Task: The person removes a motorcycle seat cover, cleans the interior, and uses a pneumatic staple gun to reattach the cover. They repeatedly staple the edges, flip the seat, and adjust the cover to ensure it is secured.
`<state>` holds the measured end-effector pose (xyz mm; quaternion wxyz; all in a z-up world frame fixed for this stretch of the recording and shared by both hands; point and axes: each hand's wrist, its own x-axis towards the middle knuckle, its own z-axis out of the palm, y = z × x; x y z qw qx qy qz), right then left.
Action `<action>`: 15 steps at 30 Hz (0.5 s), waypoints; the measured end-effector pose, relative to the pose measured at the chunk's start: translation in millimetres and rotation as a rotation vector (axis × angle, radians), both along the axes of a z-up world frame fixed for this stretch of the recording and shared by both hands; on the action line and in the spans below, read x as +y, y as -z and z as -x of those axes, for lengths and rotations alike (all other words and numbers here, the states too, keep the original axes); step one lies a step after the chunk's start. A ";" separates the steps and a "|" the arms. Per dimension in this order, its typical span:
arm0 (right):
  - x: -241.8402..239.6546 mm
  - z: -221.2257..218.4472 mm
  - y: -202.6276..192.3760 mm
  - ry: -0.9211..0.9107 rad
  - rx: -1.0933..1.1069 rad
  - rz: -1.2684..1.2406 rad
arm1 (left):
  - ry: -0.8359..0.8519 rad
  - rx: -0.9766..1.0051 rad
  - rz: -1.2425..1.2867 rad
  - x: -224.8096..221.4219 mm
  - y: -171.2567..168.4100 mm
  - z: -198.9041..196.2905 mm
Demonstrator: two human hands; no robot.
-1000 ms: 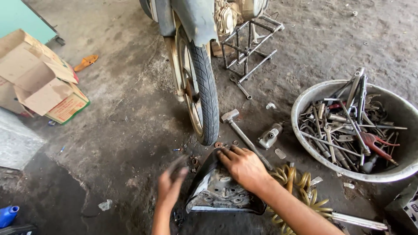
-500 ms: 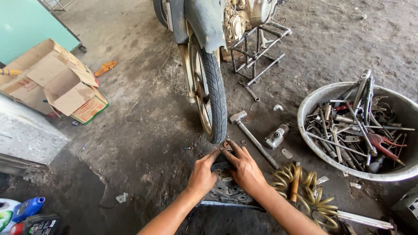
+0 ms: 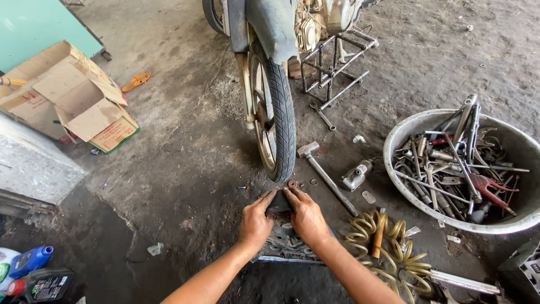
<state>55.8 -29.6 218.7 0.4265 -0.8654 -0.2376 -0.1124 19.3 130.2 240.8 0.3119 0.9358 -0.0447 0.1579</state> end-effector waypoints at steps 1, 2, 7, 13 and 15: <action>-1.0 -5.3 8.2 -0.002 0.000 0.001 | -0.002 0.000 0.001 2.3 1.9 -2.0; -2.3 -9.9 16.6 -0.031 -0.008 0.024 | 0.016 0.030 0.043 4.2 4.3 -3.3; -2.6 -17.0 21.4 -0.033 -0.112 0.068 | 0.066 0.016 0.018 9.9 16.4 -13.1; -6.9 -20.8 25.3 -0.039 -0.146 0.008 | 0.044 -0.029 -0.073 11.9 21.6 -15.9; -10.6 -24.1 26.0 -0.015 -0.117 -0.008 | 0.131 0.047 -0.086 11.6 14.2 -19.6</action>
